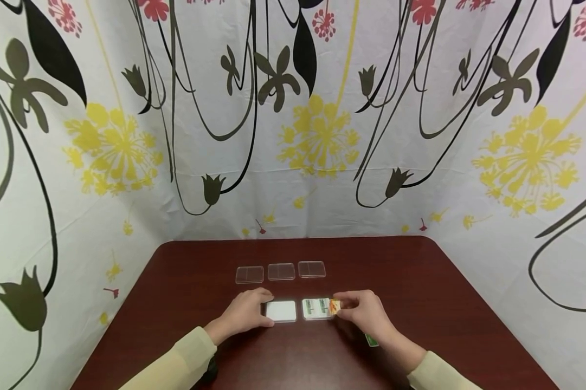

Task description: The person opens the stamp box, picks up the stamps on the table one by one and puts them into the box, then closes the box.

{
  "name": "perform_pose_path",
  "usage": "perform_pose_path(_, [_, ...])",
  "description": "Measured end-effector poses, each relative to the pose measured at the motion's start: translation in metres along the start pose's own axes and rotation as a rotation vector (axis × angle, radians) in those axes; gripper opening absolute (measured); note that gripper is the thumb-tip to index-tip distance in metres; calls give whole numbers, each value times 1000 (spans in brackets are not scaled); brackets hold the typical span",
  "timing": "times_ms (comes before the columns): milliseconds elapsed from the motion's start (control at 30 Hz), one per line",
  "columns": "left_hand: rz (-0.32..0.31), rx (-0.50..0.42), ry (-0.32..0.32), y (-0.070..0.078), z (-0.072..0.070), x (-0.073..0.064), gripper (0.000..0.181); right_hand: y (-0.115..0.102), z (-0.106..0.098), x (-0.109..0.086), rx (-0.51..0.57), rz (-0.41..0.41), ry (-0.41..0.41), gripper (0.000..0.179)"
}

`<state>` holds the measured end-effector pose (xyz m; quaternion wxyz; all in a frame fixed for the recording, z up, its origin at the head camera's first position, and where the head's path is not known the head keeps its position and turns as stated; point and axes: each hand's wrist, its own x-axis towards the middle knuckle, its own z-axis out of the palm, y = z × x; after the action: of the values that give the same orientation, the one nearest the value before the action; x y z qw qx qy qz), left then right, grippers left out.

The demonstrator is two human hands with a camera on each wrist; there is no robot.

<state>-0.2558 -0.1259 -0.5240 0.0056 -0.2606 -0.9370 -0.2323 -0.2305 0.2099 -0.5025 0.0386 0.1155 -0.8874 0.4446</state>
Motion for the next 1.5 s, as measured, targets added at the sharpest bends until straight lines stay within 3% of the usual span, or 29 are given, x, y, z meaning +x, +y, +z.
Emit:
perform_pose_path(600, [-13,-1,-51,-6,-7,1,66,-34,42,28,31,-90,-88,29])
perform_pose_path(900, [-14,22,-52,-7,-10,4,63,-44,68,43,-32,-132,-87,27])
perform_pose_path(1233, [-6,21,-62,-7,-8,3,63,-45,88,49,-38,-94,-122,29])
perform_pose_path(1500, [13,22,-61,-8,-5,4,64,-44,94,49,-154,-94,-112,27])
